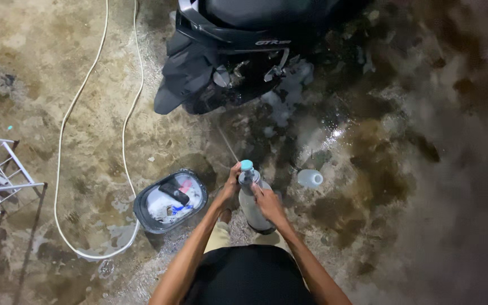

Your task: The person sprays a motorcycle with a pressure sprayer, then scrubs the rear wheel and tire with a soapy sponge. The person repeatedly dips the sponge into a bucket of soapy water to maintain suds while cleaning the wheel.

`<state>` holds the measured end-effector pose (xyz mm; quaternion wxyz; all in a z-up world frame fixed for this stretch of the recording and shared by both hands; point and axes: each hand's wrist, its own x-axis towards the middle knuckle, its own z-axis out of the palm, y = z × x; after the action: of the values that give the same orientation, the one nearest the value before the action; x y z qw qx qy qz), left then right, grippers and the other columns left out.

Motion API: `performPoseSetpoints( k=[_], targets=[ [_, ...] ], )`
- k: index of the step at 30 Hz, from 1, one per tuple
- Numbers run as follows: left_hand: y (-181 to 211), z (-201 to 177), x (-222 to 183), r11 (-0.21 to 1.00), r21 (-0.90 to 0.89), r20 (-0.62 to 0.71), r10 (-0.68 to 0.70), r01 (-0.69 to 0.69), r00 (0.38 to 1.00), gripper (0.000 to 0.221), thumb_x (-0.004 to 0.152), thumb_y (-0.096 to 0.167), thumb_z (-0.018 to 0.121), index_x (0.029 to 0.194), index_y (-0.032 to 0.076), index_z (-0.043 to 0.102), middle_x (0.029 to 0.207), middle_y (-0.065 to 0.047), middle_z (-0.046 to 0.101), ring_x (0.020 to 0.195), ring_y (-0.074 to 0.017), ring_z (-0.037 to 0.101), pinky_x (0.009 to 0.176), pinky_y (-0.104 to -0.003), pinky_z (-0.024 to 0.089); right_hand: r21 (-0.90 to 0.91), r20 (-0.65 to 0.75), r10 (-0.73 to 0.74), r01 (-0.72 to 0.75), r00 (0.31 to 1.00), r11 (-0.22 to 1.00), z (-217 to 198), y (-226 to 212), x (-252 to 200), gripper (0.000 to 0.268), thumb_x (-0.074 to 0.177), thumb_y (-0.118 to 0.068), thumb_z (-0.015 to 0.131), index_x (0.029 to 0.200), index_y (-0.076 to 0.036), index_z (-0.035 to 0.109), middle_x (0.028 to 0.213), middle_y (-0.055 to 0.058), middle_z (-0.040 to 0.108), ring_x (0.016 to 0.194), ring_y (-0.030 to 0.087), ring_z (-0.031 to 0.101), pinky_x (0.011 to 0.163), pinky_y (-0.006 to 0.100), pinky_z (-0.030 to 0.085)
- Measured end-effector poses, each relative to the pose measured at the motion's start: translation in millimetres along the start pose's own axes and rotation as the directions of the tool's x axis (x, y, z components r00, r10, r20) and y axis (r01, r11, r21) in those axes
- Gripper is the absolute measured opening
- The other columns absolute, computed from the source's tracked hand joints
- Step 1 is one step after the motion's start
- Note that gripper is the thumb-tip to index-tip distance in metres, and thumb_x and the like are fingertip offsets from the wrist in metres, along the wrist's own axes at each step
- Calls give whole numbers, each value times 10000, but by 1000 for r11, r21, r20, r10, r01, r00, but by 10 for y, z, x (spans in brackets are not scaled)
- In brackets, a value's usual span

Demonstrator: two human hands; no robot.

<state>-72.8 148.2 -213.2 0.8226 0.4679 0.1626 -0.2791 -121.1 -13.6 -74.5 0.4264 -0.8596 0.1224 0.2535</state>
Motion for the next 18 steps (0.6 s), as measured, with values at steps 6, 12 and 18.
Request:
performPoseSetpoints(
  k=[6,12,18],
  targets=[
    [-192,7,-204,979,63,-16,-194,195,981,1003,1034,820,381,1349,-98,633,1133,-134,660,997,-247,568,930,-394,398,-51,-15,144,-144,990,988,117,116,-59,716,1001,-631,423,811,-4,712,766,239,692,807,428,698,749,512,503],
    [44,445,-397,967,197,-52,-153,161,987,867,925,762,406,1528,139,423,1444,-25,463,1352,-169,389,1148,-353,224,-71,-116,200,-209,973,975,83,221,-226,686,999,-606,414,825,-24,732,793,236,691,805,436,689,723,522,499],
    [220,753,-467,955,272,64,-139,117,988,840,938,722,439,1477,80,498,1548,-123,492,1451,-253,412,1209,-391,240,2,-170,201,-204,965,979,35,433,-374,680,1031,-565,394,795,2,686,716,224,659,719,411,677,679,524,482]
  ],
)
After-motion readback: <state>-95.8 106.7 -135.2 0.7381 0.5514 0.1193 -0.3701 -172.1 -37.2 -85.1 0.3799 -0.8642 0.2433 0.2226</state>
